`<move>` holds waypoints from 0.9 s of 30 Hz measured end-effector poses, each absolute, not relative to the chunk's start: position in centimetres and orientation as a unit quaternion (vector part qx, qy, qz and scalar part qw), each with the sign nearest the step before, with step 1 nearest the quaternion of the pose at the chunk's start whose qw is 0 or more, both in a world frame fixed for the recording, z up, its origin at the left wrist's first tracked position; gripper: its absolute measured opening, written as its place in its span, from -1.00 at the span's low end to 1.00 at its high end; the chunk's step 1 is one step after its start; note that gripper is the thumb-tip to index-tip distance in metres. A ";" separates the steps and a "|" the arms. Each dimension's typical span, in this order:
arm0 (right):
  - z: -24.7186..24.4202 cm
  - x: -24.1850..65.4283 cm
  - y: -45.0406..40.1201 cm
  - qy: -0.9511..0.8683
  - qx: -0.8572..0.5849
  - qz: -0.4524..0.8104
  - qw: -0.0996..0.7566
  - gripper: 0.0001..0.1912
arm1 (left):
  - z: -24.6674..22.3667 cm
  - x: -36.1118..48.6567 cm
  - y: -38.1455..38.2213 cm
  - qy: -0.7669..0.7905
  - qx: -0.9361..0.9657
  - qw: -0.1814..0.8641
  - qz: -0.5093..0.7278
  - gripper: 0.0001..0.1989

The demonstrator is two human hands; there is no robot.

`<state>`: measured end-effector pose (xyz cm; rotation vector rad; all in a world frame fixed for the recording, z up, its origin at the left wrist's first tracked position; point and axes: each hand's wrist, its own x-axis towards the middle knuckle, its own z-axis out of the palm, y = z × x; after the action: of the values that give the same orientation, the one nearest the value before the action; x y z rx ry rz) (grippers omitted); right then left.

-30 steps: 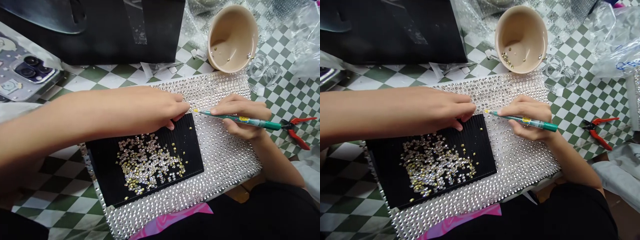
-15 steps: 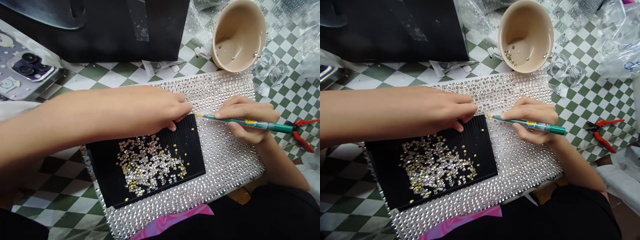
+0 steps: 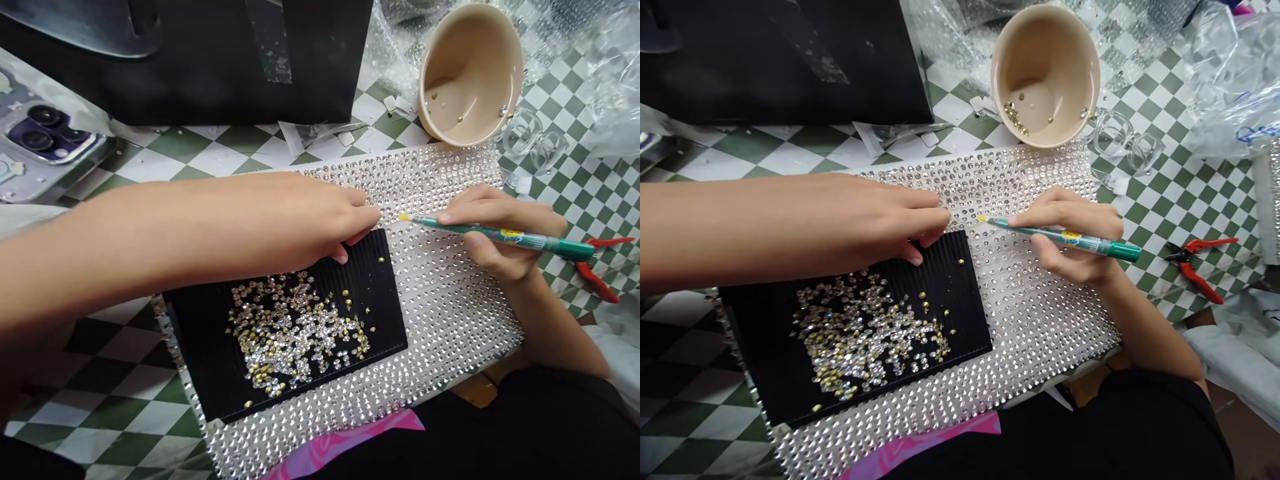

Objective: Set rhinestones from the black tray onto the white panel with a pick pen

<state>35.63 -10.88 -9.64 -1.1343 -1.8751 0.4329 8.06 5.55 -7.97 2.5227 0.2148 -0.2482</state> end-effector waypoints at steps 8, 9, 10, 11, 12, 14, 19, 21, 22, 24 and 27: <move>-9.1 35.6 -10.9 -0.803 -0.428 0.180 0.375 -0.62 | -8.9 7.4 5.5 0.129 0.948 0.288 -0.030 -0.64; -9.0 35.6 -10.8 -0.811 -0.424 0.170 0.365 -0.62 | -8.7 7.4 5.4 0.121 0.948 0.292 -0.036 -0.65; -8.9 35.5 -10.8 -0.819 -0.421 0.158 0.355 -0.61 | -8.5 7.4 5.3 0.109 0.948 0.296 -0.046 -0.67; -8.9 35.5 -10.7 -0.826 -0.418 0.147 0.349 -0.60 | -8.3 7.4 5.2 0.091 0.948 0.298 -0.061 -0.69; -8.9 35.5 -10.7 -0.830 -0.415 0.139 0.346 -0.59 | -8.0 7.5 5.2 0.070 0.949 0.298 -0.077 -0.71; -8.9 35.4 -10.7 -0.833 -0.413 0.131 0.345 -0.58 | -7.6 7.6 5.2 0.033 0.951 0.292 -0.098 -0.74; -9.1 35.3 -10.8 -0.811 -0.429 0.137 0.374 -0.60 | -7.1 8.0 5.0 0.016 0.957 0.274 -0.090 -0.81; -9.5 35.3 -10.7 -0.789 -0.442 0.134 0.405 -0.61 | -6.9 8.2 4.9 0.018 0.956 0.276 -0.095 -0.83; -9.7 35.4 -10.7 -0.776 -0.449 0.124 0.424 -0.62 | -6.9 8.3 4.8 0.019 0.955 0.279 -0.095 -0.83; -10.2 35.4 -10.7 -0.742 -0.472 0.070 0.470 -0.66 | -6.8 8.5 4.8 0.017 0.954 0.287 -0.090 -0.81; -10.5 35.1 -11.0 -0.686 -0.528 -0.001 0.500 -0.70 | -6.9 8.4 5.0 0.014 0.952 0.291 -0.091 -0.76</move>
<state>35.13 -11.01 -10.52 -1.2765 -1.6597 -0.0031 8.43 5.01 -6.89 2.5401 0.0374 -0.2424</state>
